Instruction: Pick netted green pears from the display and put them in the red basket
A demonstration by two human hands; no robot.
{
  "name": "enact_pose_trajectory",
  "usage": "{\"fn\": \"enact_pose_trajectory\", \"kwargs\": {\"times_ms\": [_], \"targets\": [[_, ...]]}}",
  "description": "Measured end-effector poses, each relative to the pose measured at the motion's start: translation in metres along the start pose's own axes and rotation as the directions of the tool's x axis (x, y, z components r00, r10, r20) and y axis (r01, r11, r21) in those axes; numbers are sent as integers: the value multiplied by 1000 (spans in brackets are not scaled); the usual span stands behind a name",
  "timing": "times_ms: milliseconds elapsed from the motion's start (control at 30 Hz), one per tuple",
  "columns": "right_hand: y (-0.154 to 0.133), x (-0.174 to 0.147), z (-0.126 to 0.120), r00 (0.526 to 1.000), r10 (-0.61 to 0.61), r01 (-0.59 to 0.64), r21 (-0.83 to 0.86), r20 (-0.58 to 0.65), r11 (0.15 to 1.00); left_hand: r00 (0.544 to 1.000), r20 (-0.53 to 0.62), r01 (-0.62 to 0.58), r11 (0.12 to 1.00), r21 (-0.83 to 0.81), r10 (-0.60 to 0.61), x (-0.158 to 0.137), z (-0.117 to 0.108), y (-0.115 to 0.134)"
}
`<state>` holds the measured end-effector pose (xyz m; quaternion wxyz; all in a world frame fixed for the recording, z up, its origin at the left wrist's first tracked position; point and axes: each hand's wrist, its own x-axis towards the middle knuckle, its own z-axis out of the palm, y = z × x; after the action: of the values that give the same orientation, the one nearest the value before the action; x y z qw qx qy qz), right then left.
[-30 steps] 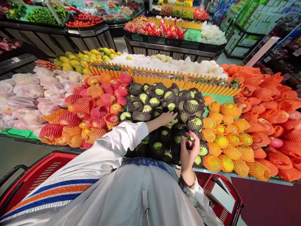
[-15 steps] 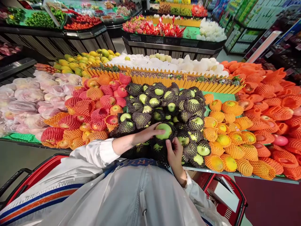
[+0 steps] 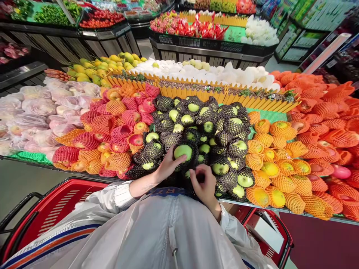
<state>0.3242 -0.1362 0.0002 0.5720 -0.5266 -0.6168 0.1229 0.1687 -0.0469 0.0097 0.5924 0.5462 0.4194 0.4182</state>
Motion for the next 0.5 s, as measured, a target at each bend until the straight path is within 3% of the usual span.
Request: {"fn": "enact_pose_trajectory", "kwargs": {"times_ms": [67,100,200,300,500], "targets": [[0,0,-5,974,-21,11,-46,-226,999,999,15,-39,998,45,39,-1,1,-2],[0,0,-7,966,-25,10,-60,-257,998,998,28,-55,997,57,54,-2,2,-2],[2,3,-12,991,70,-75,-38,-117,996,990,127,-68,997,25,64,-6,4,-5],[6,5,-10,986,167,-167,22,17,986,966,255,-35,999,-35,42,-11,4,-6],[10,5,-9,984,177,-177,-5,-11,984,957,287,-38,999,-19,41,-15,2,0]]}}
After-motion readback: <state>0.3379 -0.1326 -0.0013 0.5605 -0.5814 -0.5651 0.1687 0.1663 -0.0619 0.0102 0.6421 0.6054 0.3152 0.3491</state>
